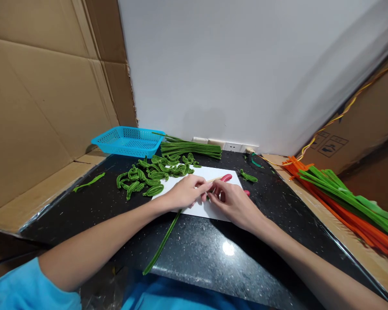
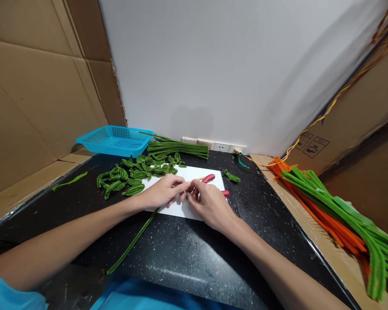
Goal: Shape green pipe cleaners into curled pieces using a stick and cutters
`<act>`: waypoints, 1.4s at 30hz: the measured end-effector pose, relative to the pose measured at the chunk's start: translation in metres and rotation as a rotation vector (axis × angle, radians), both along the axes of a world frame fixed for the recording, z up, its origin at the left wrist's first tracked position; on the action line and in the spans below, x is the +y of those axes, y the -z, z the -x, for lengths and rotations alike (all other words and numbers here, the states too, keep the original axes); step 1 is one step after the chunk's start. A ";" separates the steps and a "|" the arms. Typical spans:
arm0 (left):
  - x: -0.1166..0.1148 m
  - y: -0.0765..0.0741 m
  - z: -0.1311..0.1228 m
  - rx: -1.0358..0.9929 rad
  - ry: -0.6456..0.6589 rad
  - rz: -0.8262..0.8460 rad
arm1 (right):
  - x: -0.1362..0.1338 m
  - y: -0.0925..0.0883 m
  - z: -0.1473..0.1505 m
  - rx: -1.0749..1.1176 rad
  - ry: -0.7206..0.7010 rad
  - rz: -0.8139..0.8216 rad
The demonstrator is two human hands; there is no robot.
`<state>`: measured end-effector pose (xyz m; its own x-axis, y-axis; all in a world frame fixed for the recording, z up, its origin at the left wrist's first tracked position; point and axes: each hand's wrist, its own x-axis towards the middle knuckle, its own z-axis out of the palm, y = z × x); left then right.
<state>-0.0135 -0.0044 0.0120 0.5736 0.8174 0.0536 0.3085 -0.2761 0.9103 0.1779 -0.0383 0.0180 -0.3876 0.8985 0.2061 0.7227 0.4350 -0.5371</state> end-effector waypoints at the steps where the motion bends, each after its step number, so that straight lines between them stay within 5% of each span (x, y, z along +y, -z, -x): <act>1: -0.001 -0.001 0.000 0.010 -0.011 -0.006 | 0.000 0.000 0.000 0.003 0.000 -0.002; 18: 0.001 0.003 -0.002 0.132 -0.127 -0.291 | 0.009 0.004 -0.005 0.249 0.033 0.134; 29: -0.003 0.000 -0.002 0.016 -0.074 -0.052 | 0.010 0.006 -0.004 0.364 0.018 0.236; 42: -0.003 0.002 -0.004 -0.110 -0.052 -0.034 | 0.009 0.007 0.000 0.457 -0.002 0.296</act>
<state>-0.0090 -0.0078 0.0096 0.5195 0.8427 0.1414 0.2224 -0.2931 0.9299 0.1779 -0.0289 0.0106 -0.3196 0.9430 0.0927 0.3858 0.2189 -0.8962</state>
